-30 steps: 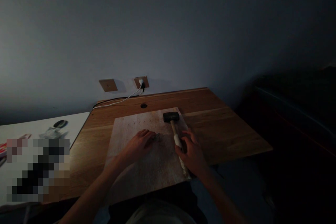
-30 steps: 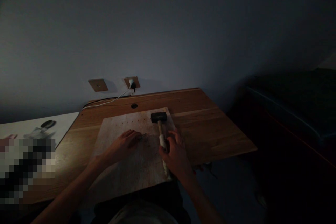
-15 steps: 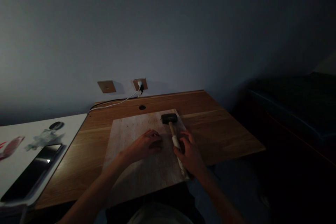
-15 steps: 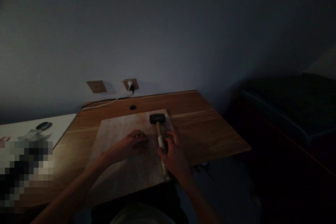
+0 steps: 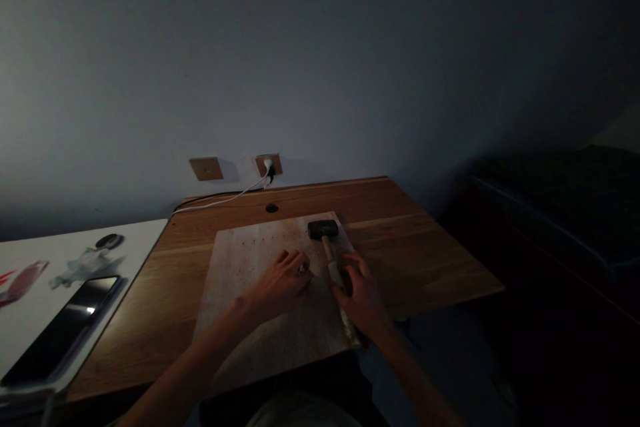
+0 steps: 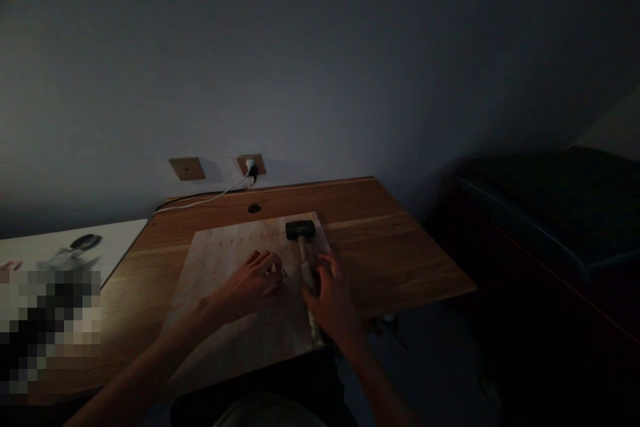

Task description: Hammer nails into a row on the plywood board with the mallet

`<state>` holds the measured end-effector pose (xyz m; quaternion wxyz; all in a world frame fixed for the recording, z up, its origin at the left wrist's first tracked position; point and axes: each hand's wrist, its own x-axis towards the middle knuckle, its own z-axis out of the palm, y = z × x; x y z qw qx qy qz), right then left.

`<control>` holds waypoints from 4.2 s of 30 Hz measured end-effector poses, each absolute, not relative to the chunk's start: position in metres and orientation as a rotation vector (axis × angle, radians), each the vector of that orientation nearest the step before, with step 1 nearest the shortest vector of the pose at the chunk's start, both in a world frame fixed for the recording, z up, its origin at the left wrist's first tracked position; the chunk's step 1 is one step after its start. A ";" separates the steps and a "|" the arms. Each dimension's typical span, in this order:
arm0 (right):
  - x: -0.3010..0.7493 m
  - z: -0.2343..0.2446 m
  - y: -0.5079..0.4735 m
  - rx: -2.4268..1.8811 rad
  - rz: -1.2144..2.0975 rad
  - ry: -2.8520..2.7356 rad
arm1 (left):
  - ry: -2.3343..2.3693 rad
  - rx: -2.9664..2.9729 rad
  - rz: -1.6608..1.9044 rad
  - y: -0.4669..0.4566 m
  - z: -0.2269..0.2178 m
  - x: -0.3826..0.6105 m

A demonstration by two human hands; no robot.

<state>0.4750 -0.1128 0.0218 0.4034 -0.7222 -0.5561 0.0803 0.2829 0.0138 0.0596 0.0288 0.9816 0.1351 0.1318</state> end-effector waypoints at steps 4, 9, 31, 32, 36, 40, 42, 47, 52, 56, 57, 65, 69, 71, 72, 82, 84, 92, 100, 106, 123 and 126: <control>0.477 0.020 -0.113 -1.819 0.250 -1.384 | 0.481 2.978 0.365 0.014 0.059 0.291; 0.481 0.020 -0.113 -1.762 0.297 -1.237 | 0.537 2.789 0.408 0.027 0.066 0.288; 0.484 0.023 -0.113 -1.771 0.369 -1.156 | 0.546 2.903 0.152 0.098 0.069 0.280; 0.484 0.024 -0.113 -1.768 0.376 -1.151 | 0.550 2.922 0.127 0.096 0.070 0.278; 0.483 0.025 -0.111 -1.768 0.414 -1.137 | 0.591 2.899 0.045 0.084 0.076 0.270; 0.483 0.025 -0.110 -1.775 0.420 -1.143 | 0.626 2.883 -0.030 0.077 0.076 0.264; 0.483 0.025 -0.111 -1.773 0.427 -1.155 | 0.637 2.871 -0.034 0.076 0.075 0.263; 0.484 0.021 -0.112 -1.775 0.410 -1.164 | 0.593 2.819 0.000 0.074 0.076 0.263; 0.485 0.017 -0.112 -1.773 0.396 -1.161 | 0.467 2.867 0.022 0.070 0.078 0.269; 0.484 0.019 -0.111 -1.776 0.374 -1.172 | 0.377 2.917 0.037 0.070 0.075 0.276; 0.484 0.019 -0.111 -1.780 0.374 -1.168 | 0.359 2.924 0.032 0.070 0.075 0.277; 0.489 0.019 -0.110 -1.731 0.385 -1.059 | 0.504 2.863 0.014 0.089 0.080 0.278; 0.490 0.019 -0.110 -1.729 0.340 -0.980 | 0.548 2.878 -0.012 0.097 0.081 0.274; 0.490 0.018 -0.110 -1.734 0.304 -0.952 | 0.533 2.892 -0.021 0.098 0.077 0.273; 0.490 0.018 -0.110 -1.734 0.289 -0.942 | 0.533 2.906 -0.020 0.097 0.075 0.274; 0.491 0.018 -0.113 -1.743 0.213 -0.955 | 0.443 2.963 0.049 0.086 0.070 0.290; 0.490 0.019 -0.114 -1.737 0.190 -0.962 | 0.427 2.865 0.117 0.092 0.072 0.297; 0.488 0.019 -0.114 -1.757 0.151 -0.996 | 0.652 2.379 0.608 0.128 0.049 0.361; 0.485 0.019 -0.113 -1.790 0.134 -1.032 | 0.720 2.322 0.689 0.137 0.025 0.376; 0.478 0.029 -0.113 -1.834 0.058 -1.053 | 0.694 2.311 0.665 0.135 0.030 0.372; 0.500 0.055 -0.115 -2.076 0.045 -1.356 | 0.625 2.332 0.637 0.135 0.029 0.371; 0.500 0.052 -0.113 -2.044 0.049 -1.377 | 0.645 2.322 0.621 0.135 0.028 0.372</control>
